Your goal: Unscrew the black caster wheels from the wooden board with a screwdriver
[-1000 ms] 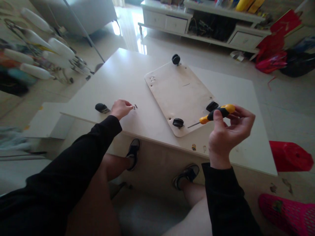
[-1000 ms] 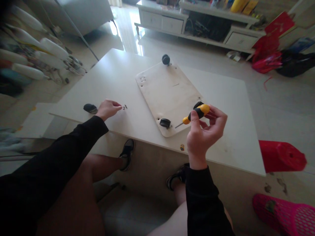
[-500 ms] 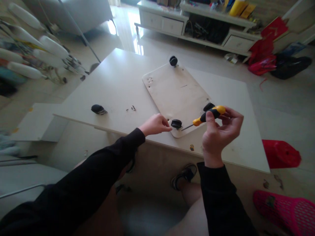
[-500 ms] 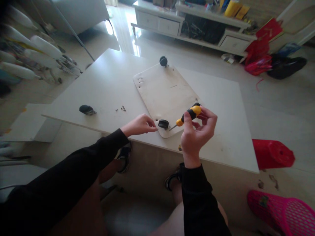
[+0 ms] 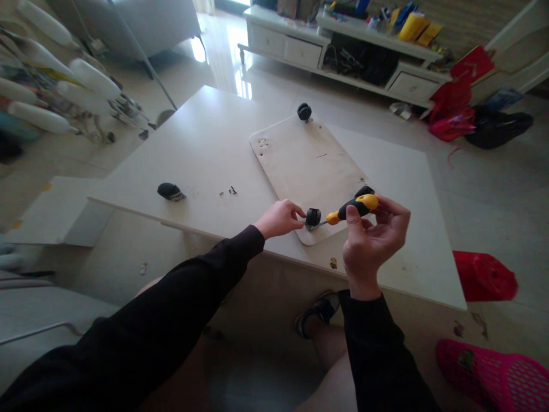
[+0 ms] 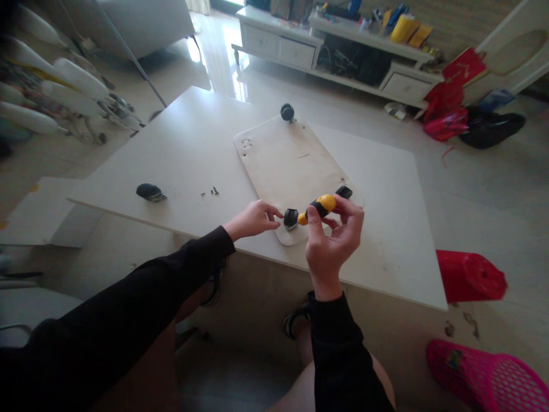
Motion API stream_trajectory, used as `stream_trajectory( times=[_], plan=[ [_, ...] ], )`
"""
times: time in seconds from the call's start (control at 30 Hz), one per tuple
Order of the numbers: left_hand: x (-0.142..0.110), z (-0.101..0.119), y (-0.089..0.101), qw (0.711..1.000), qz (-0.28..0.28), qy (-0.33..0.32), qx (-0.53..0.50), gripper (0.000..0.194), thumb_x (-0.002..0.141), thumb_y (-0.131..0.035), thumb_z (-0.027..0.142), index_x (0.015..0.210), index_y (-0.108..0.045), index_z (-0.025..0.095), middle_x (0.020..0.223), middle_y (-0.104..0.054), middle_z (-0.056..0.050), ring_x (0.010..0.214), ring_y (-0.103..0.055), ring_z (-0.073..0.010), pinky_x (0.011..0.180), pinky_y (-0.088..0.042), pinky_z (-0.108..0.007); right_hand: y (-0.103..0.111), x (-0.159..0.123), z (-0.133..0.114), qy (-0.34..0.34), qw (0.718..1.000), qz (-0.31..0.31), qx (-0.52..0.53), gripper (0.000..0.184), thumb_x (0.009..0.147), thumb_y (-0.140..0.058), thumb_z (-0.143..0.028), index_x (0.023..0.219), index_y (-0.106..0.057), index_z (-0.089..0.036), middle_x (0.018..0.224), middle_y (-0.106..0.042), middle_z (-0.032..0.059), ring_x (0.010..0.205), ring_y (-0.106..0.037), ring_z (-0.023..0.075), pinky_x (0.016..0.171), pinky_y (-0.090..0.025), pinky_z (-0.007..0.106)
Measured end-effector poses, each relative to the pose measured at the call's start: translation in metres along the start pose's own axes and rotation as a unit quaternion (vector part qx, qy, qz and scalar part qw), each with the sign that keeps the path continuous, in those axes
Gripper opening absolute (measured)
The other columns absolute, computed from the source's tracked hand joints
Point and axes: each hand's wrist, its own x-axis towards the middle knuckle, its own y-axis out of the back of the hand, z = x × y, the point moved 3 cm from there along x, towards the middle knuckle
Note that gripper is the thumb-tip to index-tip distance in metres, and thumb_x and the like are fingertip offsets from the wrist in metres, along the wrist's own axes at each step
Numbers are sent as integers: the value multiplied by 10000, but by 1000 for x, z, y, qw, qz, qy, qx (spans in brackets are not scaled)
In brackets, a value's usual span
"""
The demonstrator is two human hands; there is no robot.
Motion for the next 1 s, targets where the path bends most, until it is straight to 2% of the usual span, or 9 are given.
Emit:
stream_trajectory(
  times=[0.13,0.43,0.7,1.0],
  plan=[
    [2,0,-1,1000,-3,1,-1,325,794,-762,191,1095,-882,166,789,-794,-40,658,-635,-154,652,-451,-296,-1,-4,3,23,999,-35,-15,424,797,-884,-333,1154,-675,-239,1063,-678,16,917,-705,141,624,-585,210],
    [3,2,-4,1000,-8,4,-13,359,818,-754,180,1160,-861,160,831,-801,-41,660,-636,-141,669,-454,-283,-3,-8,4,64,996,-68,-6,433,822,-890,-299,1192,-668,-269,1108,-655,12,958,-710,146,636,-610,215],
    [5,-4,-6,999,-9,26,23,255,798,-748,202,1016,-877,167,893,-815,-70,727,-666,-169,671,-451,-304,-1,-9,3,102,990,-94,-24,439,838,-874,-282,1220,-658,-268,1129,-645,22,1005,-710,174,657,-628,246],
    [3,-3,-10,998,-26,34,45,217,792,-741,210,951,-884,177,832,-795,-73,699,-639,-180,643,-428,-317,-1,-9,2,114,988,-98,-26,440,835,-878,-272,1223,-670,-279,1129,-647,21,1030,-711,179,664,-625,241]
  ],
)
